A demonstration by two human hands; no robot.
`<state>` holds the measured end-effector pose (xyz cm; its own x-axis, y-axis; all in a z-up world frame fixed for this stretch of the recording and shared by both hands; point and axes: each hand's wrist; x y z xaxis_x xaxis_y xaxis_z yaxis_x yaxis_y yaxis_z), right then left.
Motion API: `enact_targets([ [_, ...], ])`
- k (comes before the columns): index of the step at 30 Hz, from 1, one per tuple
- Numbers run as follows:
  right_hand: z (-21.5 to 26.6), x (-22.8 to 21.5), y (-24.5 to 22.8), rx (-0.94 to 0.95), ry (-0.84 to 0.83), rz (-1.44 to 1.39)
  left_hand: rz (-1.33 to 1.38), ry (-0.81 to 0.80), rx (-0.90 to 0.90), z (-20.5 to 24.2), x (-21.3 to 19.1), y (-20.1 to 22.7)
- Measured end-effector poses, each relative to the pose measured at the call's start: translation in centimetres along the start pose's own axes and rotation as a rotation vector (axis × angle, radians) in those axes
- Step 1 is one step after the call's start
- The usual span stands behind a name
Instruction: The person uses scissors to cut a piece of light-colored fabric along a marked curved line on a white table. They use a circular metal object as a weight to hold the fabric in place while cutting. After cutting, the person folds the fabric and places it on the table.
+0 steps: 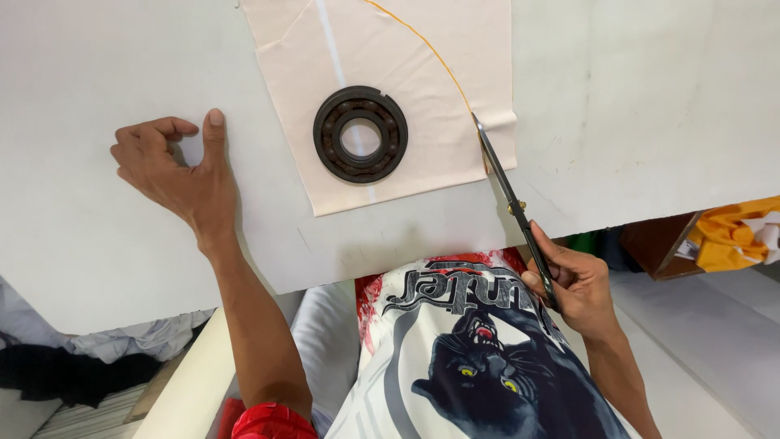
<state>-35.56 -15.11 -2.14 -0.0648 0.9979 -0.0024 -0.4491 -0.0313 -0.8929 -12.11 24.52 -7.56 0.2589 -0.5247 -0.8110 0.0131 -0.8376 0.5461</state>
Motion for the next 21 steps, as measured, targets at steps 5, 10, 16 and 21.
enact_targets([
  [5, -0.4, 0.2, 0.4, 0.024, 0.093, -0.098, -0.002, 0.004, -0.011, 0.0, 0.0, 0.2],
  [10, -1.6, 0.2, -0.2, -0.009, 0.057, -0.055, -0.015, 0.007, 0.000, -0.1, 0.1, 0.0],
  [16, -1.3, -0.9, 0.0, 0.020, 0.040, 0.189, -0.015, 0.008, -0.020, -0.1, 0.2, 0.3],
  [21, -1.4, -0.8, -0.4, 0.057, 0.053, 0.109, -0.023, 0.002, -0.023, -0.1, 0.1, 0.1],
])
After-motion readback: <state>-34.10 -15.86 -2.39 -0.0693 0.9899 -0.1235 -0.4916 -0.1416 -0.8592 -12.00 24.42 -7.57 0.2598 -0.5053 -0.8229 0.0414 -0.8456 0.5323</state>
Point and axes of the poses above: each hand's wrist, its own z-axis away from the middle knuckle, its own x-axis out of the palm, y = z × x, and after that the axes turned 5 degrees about -y, right-handed
